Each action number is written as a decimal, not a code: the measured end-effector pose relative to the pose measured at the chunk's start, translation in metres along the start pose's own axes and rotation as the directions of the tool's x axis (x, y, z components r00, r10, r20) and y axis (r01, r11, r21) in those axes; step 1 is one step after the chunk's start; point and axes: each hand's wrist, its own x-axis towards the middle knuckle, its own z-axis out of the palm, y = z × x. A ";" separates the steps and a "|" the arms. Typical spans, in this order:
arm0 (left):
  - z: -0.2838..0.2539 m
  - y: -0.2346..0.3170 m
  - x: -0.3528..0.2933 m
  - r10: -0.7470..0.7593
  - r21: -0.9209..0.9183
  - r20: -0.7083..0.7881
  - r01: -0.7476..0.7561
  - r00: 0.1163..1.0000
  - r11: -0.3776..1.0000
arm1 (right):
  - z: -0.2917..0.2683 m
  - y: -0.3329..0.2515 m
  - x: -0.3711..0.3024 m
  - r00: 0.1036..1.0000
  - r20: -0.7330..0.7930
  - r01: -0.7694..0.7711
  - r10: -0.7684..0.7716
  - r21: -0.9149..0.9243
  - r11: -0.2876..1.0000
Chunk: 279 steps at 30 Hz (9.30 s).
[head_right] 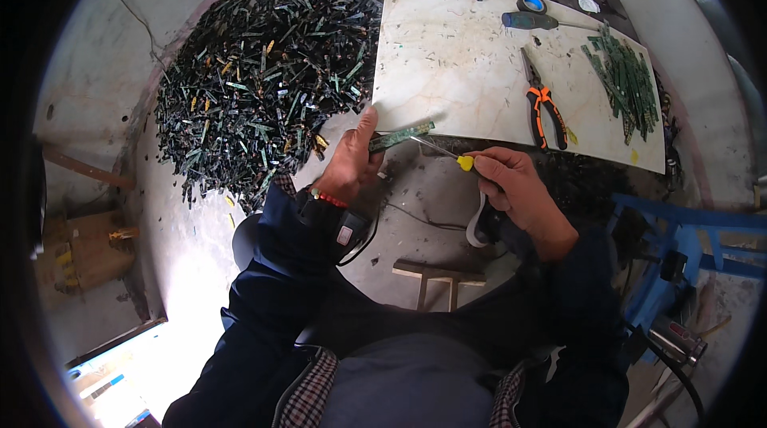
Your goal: The person disassembles small green circuit boards using pliers and a screwdriver. They remove components from the boards and place the processed pieces on the table, while a large pile of similar debris accumulates on the floor.
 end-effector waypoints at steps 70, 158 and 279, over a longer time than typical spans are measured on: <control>0.018 0.027 -0.017 -0.204 -0.192 0.465 0.324 0.861 0.926 | 0.042 -0.027 0.018 0.947 0.061 0.305 -0.314 -0.466 0.830; 0.019 0.018 -0.014 0.039 -0.528 0.354 0.165 0.934 0.833 | 0.038 -0.015 0.005 0.940 0.024 0.293 -0.340 -0.569 0.768; 0.020 0.020 -0.012 0.181 -0.592 0.534 0.213 0.826 0.777 | 0.052 -0.044 0.056 0.469 0.201 0.333 -0.860 -0.942 -0.039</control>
